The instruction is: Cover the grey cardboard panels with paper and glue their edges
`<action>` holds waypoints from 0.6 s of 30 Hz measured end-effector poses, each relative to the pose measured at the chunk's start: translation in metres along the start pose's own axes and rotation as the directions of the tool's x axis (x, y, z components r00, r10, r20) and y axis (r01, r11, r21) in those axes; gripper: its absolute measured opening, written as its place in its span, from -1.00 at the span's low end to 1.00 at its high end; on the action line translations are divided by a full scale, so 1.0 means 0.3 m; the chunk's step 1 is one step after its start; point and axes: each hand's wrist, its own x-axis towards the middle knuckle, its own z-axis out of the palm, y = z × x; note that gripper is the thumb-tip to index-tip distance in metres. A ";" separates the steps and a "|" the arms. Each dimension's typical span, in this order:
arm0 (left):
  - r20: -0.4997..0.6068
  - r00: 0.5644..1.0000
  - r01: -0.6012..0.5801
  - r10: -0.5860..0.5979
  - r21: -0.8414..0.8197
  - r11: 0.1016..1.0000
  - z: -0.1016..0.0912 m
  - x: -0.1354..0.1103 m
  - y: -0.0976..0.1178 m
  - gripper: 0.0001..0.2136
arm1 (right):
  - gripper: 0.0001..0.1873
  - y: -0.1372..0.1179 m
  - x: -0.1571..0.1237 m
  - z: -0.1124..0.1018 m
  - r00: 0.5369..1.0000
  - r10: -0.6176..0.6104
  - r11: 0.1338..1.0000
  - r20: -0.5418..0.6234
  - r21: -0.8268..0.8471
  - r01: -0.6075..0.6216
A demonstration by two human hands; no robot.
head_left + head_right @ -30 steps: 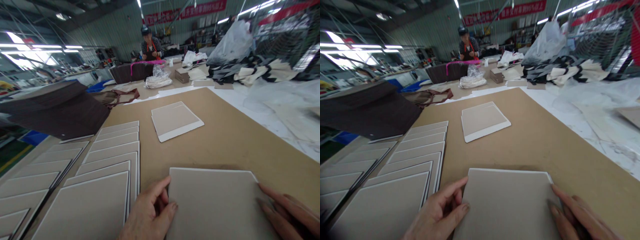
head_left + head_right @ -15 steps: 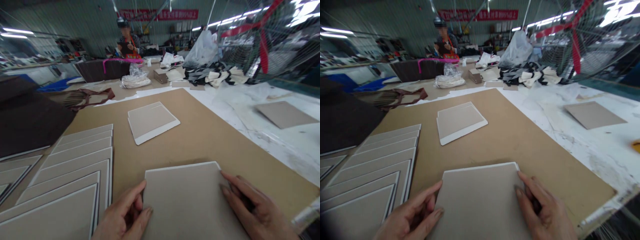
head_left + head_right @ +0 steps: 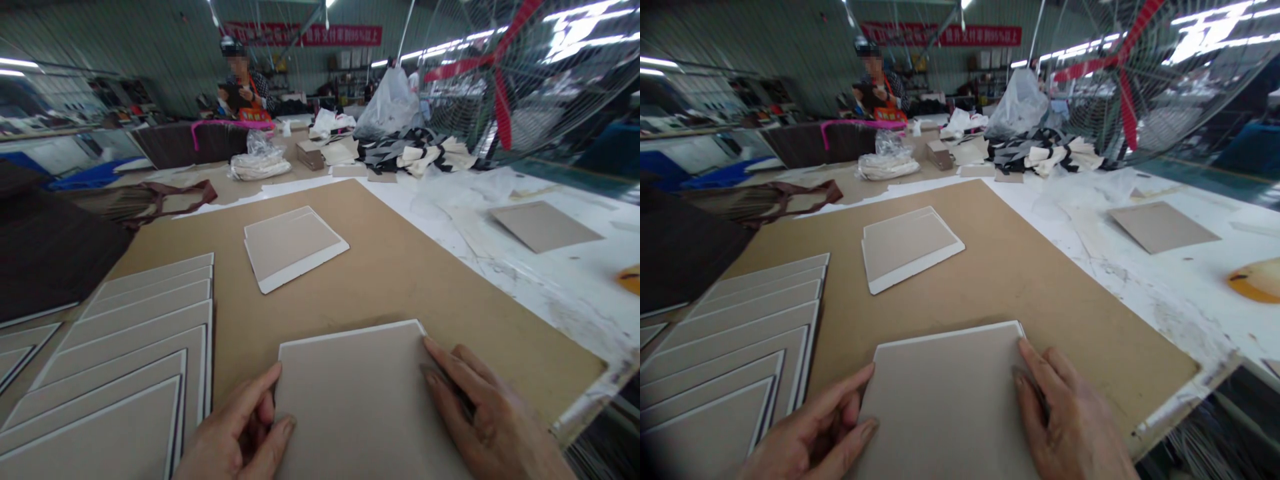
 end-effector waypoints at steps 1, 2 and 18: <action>0.002 1.000 0.008 -0.008 0.001 1.000 0.001 0.000 0.007 -0.53 | -0.58 -0.004 -0.003 0.003 1.000 0.002 0.999 -0.001 -0.049 -0.002; 0.003 1.000 0.015 -0.015 0.005 1.000 0.003 0.001 0.016 -0.54 | -0.57 -0.009 -0.006 0.006 1.000 -0.002 0.996 -0.005 -0.094 0.001; 0.257 0.917 -0.397 0.305 0.497 0.772 -0.010 -0.008 0.238 -0.71 | -0.49 -0.013 0.050 -0.052 0.962 -0.124 0.950 0.243 -0.252 0.186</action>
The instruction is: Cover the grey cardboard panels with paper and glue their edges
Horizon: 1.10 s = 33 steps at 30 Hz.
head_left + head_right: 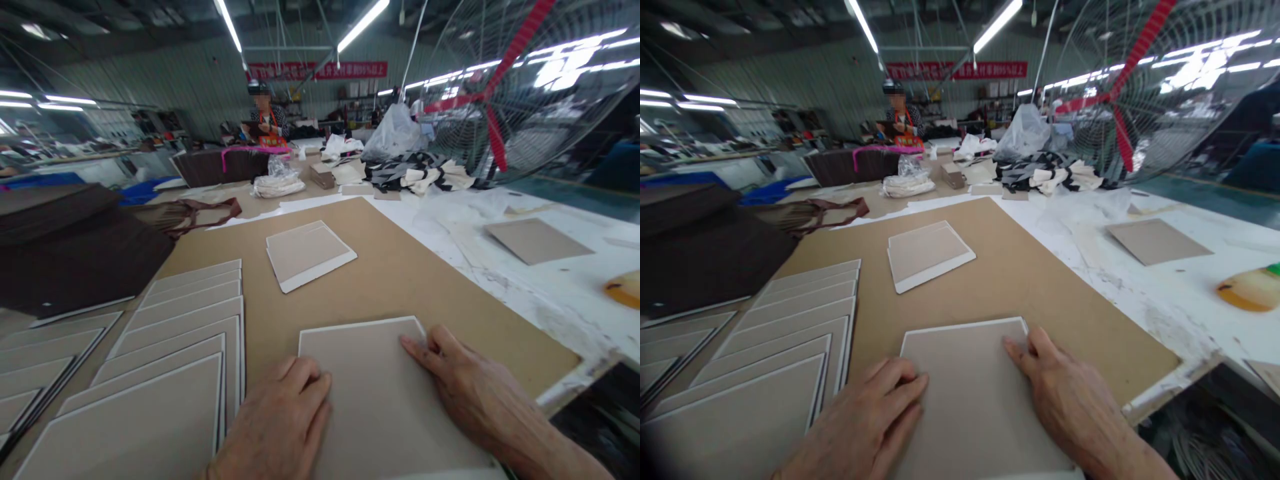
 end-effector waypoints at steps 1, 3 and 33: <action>0.017 1.000 0.026 -0.026 -0.004 1.000 -0.007 -0.001 0.015 -0.72 | -0.51 0.017 0.003 -0.007 1.000 0.030 0.999 0.010 0.035 -0.030; 0.056 0.996 0.064 -0.063 -0.006 0.998 -0.012 -0.004 0.040 -0.49 | -0.57 0.047 0.023 -0.021 0.999 0.053 0.986 0.000 0.158 -0.052; -0.242 0.773 -0.027 -0.587 -0.936 0.351 0.097 -0.085 0.074 -0.04 | -0.62 0.063 0.072 -0.148 0.954 0.289 -0.079 0.076 0.995 -0.055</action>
